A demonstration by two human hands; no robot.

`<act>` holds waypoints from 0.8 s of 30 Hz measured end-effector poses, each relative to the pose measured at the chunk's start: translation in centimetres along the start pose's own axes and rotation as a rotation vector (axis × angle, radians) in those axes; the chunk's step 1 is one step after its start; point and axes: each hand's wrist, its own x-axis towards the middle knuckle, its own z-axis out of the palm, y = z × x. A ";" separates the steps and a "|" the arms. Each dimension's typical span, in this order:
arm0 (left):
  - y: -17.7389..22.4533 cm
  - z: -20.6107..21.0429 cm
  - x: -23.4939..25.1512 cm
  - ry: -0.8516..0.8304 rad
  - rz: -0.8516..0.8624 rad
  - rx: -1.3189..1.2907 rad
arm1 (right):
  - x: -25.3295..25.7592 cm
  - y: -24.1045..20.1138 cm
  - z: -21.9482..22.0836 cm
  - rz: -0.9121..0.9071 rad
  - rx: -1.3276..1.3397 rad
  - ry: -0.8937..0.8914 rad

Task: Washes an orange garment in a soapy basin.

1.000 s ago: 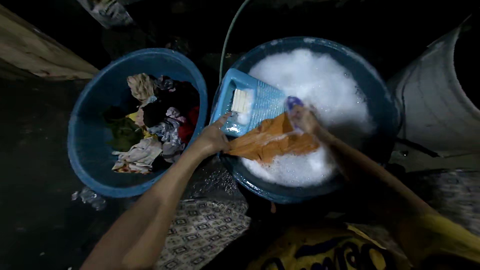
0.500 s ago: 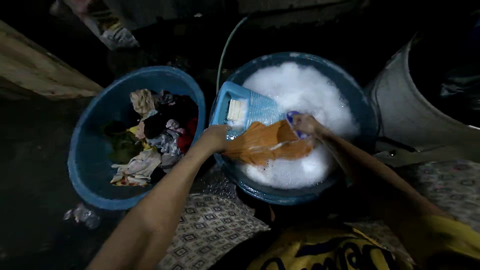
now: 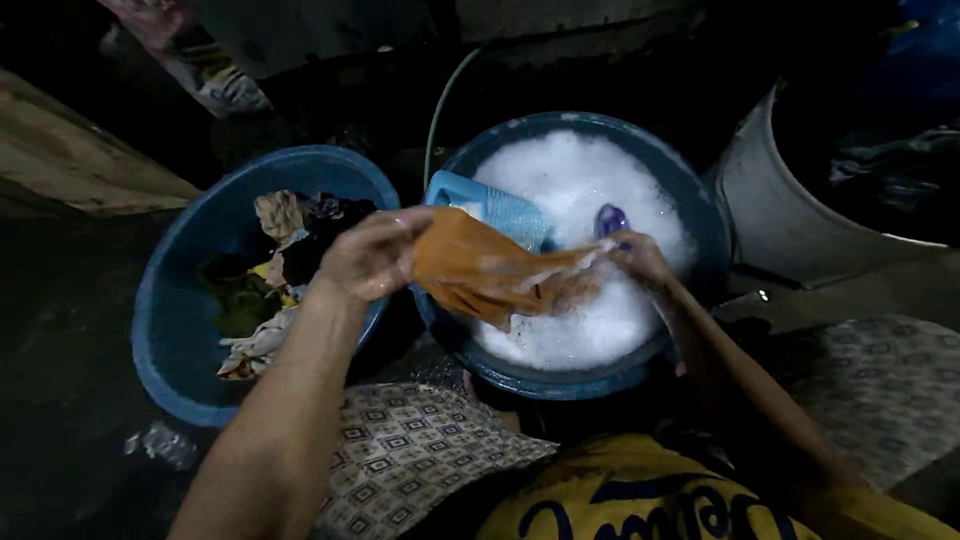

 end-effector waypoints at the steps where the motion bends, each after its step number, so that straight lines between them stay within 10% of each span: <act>1: -0.7 0.1 0.0 0.131 0.073 -0.098 | -0.5 -1.0 -0.7 -0.050 0.082 0.051; 4: -4.1 1.2 1.2 0.338 -0.071 -0.298 | -1.3 -4.3 -1.4 -0.114 0.326 0.155; 9: -4.3 2.3 0.1 0.090 -0.082 -0.070 | -1.3 -4.7 -1.7 -0.082 0.581 0.349; 15: -4.1 1.6 -1.6 0.006 -0.137 0.128 | -0.1 -3.6 -3.9 -0.399 0.219 0.609; 21: -6.8 -1.2 1.5 0.339 -0.353 0.520 | 4.5 -2.2 1.8 -0.089 -0.118 0.197; 24: -7.1 -1.8 2.5 0.365 -0.441 0.644 | 4.3 -7.5 8.0 -0.216 -0.047 0.092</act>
